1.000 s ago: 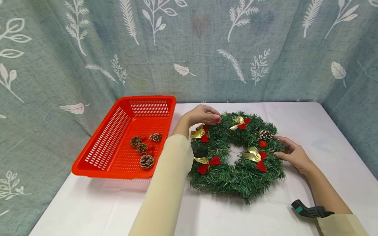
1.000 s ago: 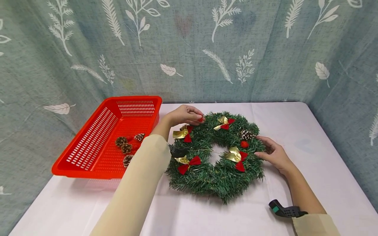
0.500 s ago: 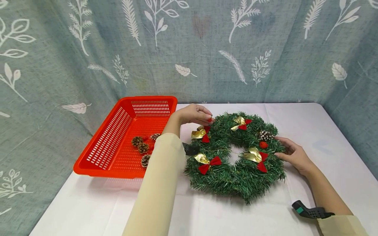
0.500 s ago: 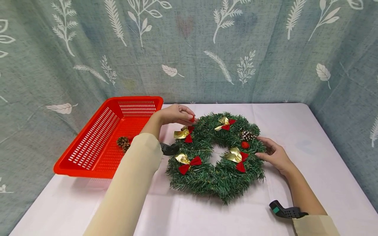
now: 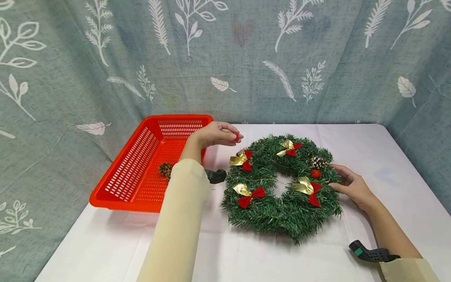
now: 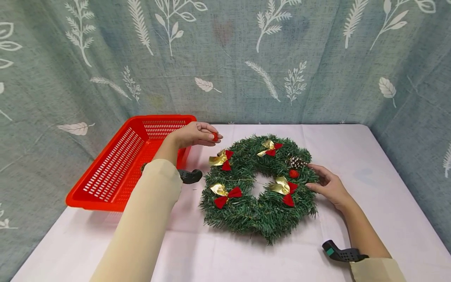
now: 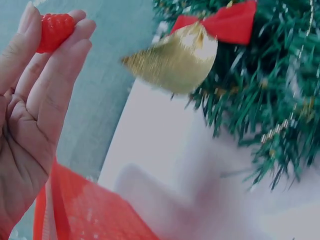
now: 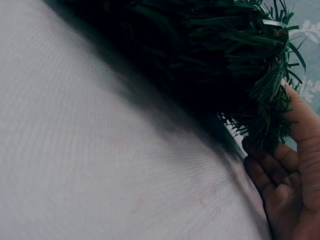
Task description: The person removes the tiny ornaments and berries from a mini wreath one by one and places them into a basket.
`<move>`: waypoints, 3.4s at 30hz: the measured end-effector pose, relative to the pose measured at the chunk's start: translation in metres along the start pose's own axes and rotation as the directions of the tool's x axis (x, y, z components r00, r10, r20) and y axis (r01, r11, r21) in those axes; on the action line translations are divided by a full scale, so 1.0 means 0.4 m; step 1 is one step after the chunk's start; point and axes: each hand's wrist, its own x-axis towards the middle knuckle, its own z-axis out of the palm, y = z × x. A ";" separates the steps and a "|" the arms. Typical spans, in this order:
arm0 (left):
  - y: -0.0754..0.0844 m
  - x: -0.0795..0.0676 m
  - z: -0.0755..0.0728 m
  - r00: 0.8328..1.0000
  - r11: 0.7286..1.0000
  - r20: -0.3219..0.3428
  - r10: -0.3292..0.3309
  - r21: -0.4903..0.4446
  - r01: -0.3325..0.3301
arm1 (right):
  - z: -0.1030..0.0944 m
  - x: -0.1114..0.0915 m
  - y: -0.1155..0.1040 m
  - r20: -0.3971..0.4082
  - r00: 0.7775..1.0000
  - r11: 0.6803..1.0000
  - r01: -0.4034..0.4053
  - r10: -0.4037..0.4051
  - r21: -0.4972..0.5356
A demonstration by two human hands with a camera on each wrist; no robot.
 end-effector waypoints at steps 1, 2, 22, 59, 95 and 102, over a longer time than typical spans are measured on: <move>-0.001 -0.004 -0.006 1.000 1.000 -0.007 0.000 -0.002 0.000 | 0.000 0.000 0.000 0.000 1.000 1.000 0.001 -0.001 0.000; -0.003 -0.008 -0.012 1.000 1.000 -0.014 0.000 -0.004 0.000 | 0.000 0.000 -0.001 0.000 1.000 1.000 0.002 -0.002 0.001; 0.005 -0.113 -0.115 0.998 0.998 -0.052 0.047 -0.033 -0.048 | 0.000 0.002 0.006 -0.014 1.000 1.000 0.024 -0.024 0.013; -0.134 -0.326 -0.315 0.986 0.999 -0.162 0.023 -0.020 -0.027 | 0.007 -0.001 0.004 -0.017 1.000 1.000 -0.006 0.006 0.003; -0.250 -0.424 -0.375 0.868 0.953 -0.475 -0.147 0.167 0.252 | 0.005 0.000 0.003 -0.008 1.000 1.000 0.005 -0.005 -0.001; -0.255 -0.415 -0.373 0.860 0.911 -0.482 -0.170 0.255 0.323 | 0.002 -0.002 0.002 -0.012 1.000 0.999 -0.010 0.009 -0.034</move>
